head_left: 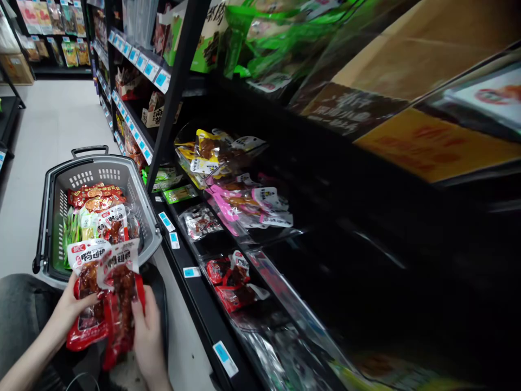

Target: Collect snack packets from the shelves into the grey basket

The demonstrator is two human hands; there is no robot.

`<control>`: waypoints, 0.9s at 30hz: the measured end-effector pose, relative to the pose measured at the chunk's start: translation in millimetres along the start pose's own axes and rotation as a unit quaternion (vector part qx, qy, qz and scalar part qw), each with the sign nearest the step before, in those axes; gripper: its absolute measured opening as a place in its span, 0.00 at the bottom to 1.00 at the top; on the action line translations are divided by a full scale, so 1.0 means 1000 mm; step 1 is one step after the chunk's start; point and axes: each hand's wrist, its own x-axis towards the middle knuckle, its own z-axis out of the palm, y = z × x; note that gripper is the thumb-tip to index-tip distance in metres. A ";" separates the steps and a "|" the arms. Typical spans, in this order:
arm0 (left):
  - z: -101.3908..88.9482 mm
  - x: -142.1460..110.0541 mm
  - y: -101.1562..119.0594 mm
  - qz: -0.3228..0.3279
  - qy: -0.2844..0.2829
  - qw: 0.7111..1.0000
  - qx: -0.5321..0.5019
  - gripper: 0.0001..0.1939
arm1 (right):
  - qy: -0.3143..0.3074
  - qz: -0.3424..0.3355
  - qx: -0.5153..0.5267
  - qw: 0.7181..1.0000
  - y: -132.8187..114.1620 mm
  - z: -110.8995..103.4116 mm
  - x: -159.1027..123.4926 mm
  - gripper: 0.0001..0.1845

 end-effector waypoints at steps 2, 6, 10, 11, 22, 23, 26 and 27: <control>0.006 -0.004 -0.008 0.002 -0.013 0.999 -0.033 0.50 | 0.042 -0.036 -0.186 0.981 0.002 0.009 -0.005 0.19; 0.007 -0.010 -0.021 -0.050 -0.036 0.988 -0.138 0.48 | 0.052 -0.054 -0.393 0.917 0.010 0.024 -0.010 0.23; 0.003 -0.009 -0.030 -0.033 -0.026 0.994 -0.097 0.54 | 0.016 -0.130 -0.457 0.880 0.011 0.029 -0.014 0.21; 0.002 -0.008 -0.030 -0.033 -0.016 0.996 -0.075 0.53 | 0.006 -0.159 -0.463 0.872 0.011 0.029 -0.015 0.21; -0.042 0.046 0.033 0.098 0.099 0.989 0.047 0.40 | -0.060 -0.163 -0.347 0.922 0.010 0.002 -0.006 0.11; -0.048 0.059 0.043 0.121 0.098 0.986 0.065 0.39 | -0.063 -0.151 -0.346 0.924 0.010 -0.004 -0.003 0.10; -0.056 0.094 0.064 0.153 0.075 0.980 0.100 0.41 | -0.066 -0.136 -0.383 0.912 0.016 -0.025 0.006 0.11; -0.056 0.102 0.066 0.147 0.060 0.982 0.104 0.42 | -0.066 -0.133 -0.402 0.903 0.019 -0.032 0.009 0.11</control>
